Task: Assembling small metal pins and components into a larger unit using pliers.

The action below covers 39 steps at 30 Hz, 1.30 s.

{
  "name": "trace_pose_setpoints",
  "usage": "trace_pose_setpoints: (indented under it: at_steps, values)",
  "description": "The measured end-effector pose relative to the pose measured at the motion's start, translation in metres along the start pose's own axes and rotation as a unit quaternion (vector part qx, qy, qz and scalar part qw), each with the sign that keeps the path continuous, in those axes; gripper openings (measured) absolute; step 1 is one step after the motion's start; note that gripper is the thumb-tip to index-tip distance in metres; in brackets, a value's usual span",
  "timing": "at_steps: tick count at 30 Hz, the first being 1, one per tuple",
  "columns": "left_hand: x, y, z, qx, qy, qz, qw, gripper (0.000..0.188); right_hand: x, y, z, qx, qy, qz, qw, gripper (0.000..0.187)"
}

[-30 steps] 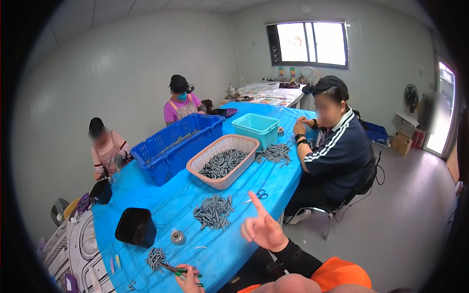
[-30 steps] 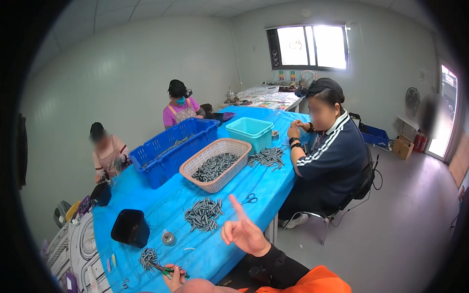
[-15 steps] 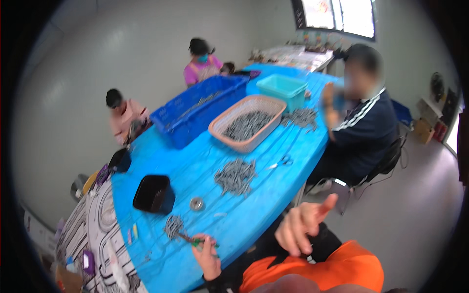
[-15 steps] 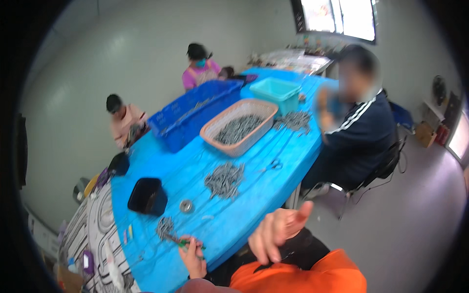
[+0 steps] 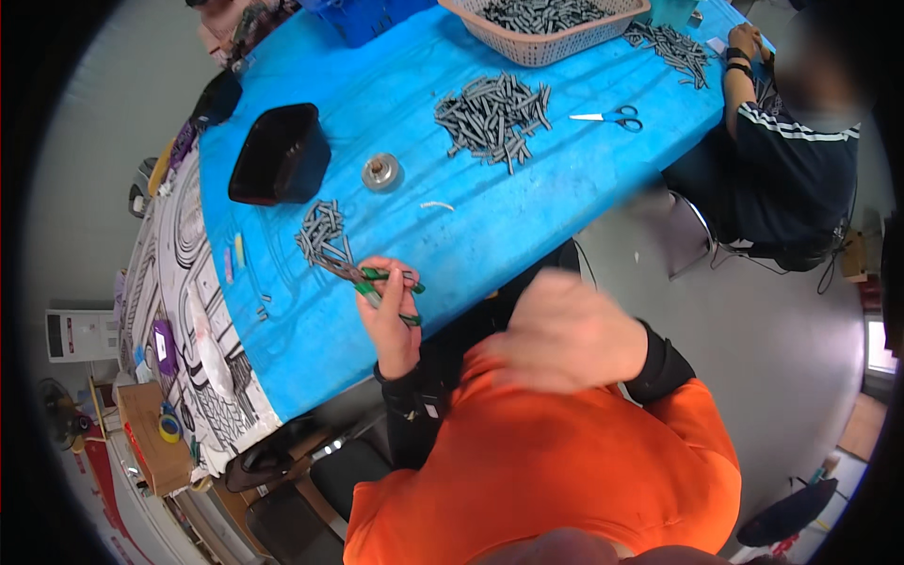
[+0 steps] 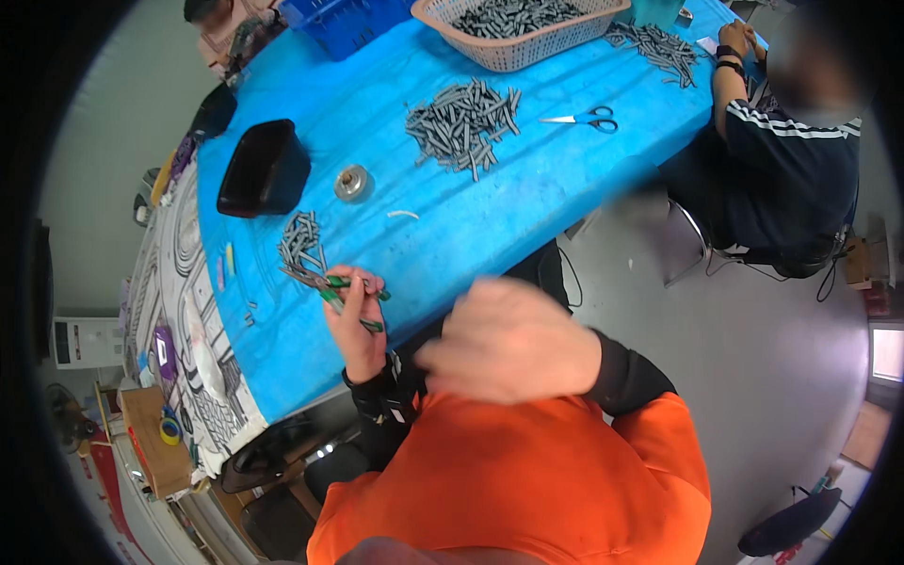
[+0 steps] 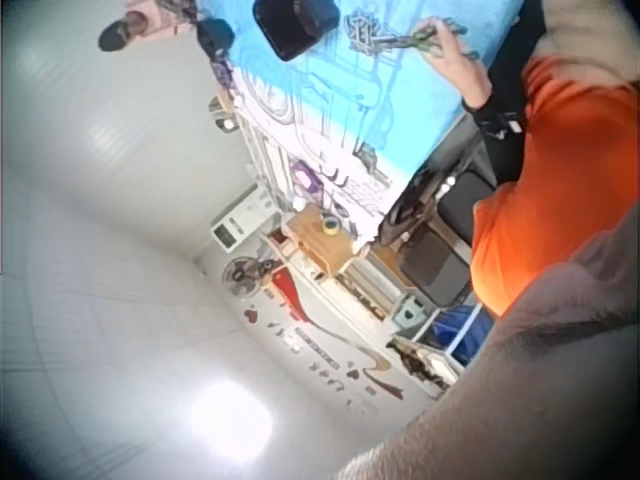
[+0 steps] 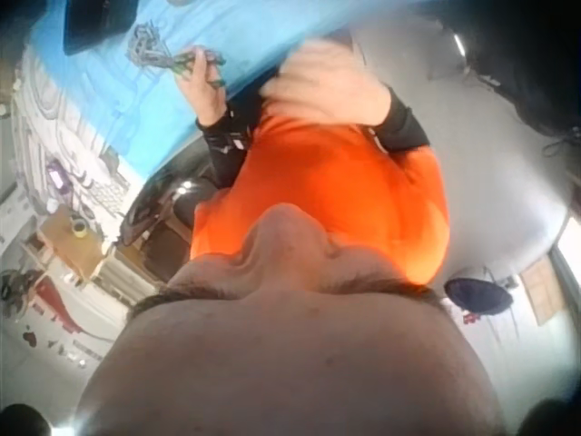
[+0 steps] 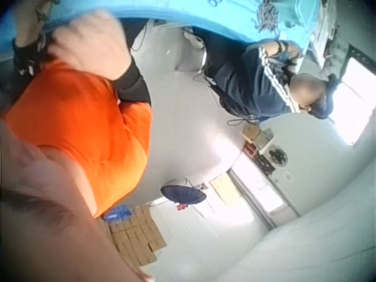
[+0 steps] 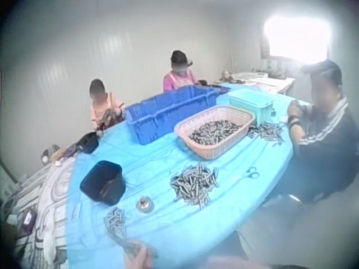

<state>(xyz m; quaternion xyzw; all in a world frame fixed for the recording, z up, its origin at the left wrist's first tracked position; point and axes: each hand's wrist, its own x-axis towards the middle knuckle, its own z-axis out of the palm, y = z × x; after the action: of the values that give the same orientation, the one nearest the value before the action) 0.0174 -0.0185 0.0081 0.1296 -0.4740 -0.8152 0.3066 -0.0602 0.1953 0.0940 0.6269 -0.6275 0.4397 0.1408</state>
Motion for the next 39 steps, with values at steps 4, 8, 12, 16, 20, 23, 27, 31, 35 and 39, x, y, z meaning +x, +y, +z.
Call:
trace_pose_setpoints:
  at_steps: [4,8,12,16,20,23,27,31,35,39]
  values:
    - [-0.012,0.005,0.026,-0.107,-0.055,-0.100,0.988,0.018,-0.007,0.004,0.012,-0.085,0.106,-0.164,0.977,0.030]
    - [-0.032,0.001,0.039,-0.096,-0.146,-0.164,0.971,0.018,-0.013,0.020,0.038,-0.105,0.117,-0.222,0.962,0.029]
    - [-0.028,0.001,0.032,-0.073,-0.144,-0.145,0.976,0.019,-0.009,0.029,0.034,-0.086,0.124,-0.169,0.974,0.030]
    - [-0.028,0.004,0.027,-0.075,-0.124,-0.147,0.978,0.018,-0.007,0.024,0.036,-0.079,0.066,-0.152,0.983,0.014]
    - [-0.023,0.010,0.019,-0.049,-0.068,-0.231,0.969,0.017,0.011,0.013,0.023,0.074,-0.024,-0.090,0.993,0.045]
    - [-0.022,0.014,0.020,-0.023,-0.048,-0.146,0.988,0.017,0.010,0.004,0.013,0.209,-0.161,-0.075,0.962,0.062]
    - [-0.014,0.012,0.019,-0.060,-0.068,-0.110,0.990,0.017,0.003,0.024,-0.023,0.571,-0.259,-0.033,0.778,0.090]
    - [-0.011,0.007,0.022,-0.035,-0.078,-0.122,0.989,0.015,-0.015,0.029,-0.048,0.557,-0.234,0.126,0.787,0.112]
    - [-0.017,0.008,0.004,-0.017,-0.038,-0.082,0.996,0.018,-0.023,0.038,-0.024,0.569,-0.048,0.273,0.774,0.103]
    - [-0.012,0.004,-0.005,-0.008,-0.049,-0.103,0.993,0.023,-0.041,0.097,-0.020,0.744,0.073,0.227,0.624,0.079]
